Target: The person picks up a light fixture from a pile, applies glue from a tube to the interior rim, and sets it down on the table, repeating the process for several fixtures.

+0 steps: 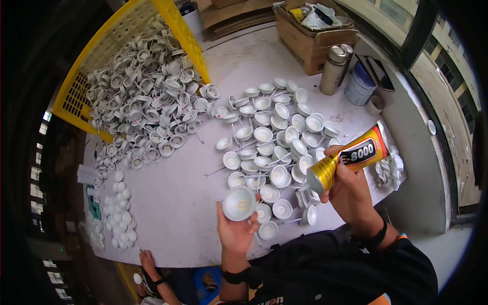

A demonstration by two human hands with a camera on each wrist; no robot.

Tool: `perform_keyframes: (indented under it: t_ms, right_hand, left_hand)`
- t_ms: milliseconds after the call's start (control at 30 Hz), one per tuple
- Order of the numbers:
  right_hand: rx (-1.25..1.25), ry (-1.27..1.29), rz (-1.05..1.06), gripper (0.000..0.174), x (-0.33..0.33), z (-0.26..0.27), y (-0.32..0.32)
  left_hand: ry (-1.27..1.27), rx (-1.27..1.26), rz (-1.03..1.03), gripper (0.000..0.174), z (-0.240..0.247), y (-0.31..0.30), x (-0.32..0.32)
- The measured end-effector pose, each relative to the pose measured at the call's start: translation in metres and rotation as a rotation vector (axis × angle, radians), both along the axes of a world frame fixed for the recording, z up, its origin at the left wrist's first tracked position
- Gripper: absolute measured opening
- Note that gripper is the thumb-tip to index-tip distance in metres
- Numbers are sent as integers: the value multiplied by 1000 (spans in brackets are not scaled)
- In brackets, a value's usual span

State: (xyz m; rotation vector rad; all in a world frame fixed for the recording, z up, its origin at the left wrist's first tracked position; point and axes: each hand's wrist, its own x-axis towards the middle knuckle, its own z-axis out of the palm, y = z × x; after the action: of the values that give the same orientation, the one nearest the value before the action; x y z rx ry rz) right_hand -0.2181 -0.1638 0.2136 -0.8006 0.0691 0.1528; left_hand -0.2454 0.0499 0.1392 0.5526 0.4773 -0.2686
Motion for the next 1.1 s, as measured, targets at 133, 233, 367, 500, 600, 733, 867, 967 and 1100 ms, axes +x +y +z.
perform_keyframes:
  t_ms: [133,233,367,500,600,733,867,967,1100]
  right_hand:
    - [27,13,-114,31,2,-13,-15]
    - [117,60,-112,30,6,-20,-26]
    - [141,114,-99,40,12,-27,-31]
    - [156,83,-121,41,19,-24,-29]
    - [124,82,-126,41,23,-29,-33]
    - [37,140,-175,38,31,-30,-35]
    - [78,152,-219,29,34,-37,-38]
    - [-56,193,-239,25,33,-38,-44]
    - [-152,174,-254,25,29,-39,-53]
  left_hand:
    - [29,446,101,50,-60,65,5]
    - [150,665,125,48,-125,127,2]
    - [415,933,160,47,-173,180,-3]
    - [464,1141,369,50,-246,236,-10]
    - [755,1927,394,44,-165,167,20]
    - [-212,1560,167,24,-119,75,65]
    - [-616,1625,-334,19,-98,-40,111]
    - [-665,1839,-585,29,-103,-93,141]
    - [-511,2024,-870,47,-120,-119,165]
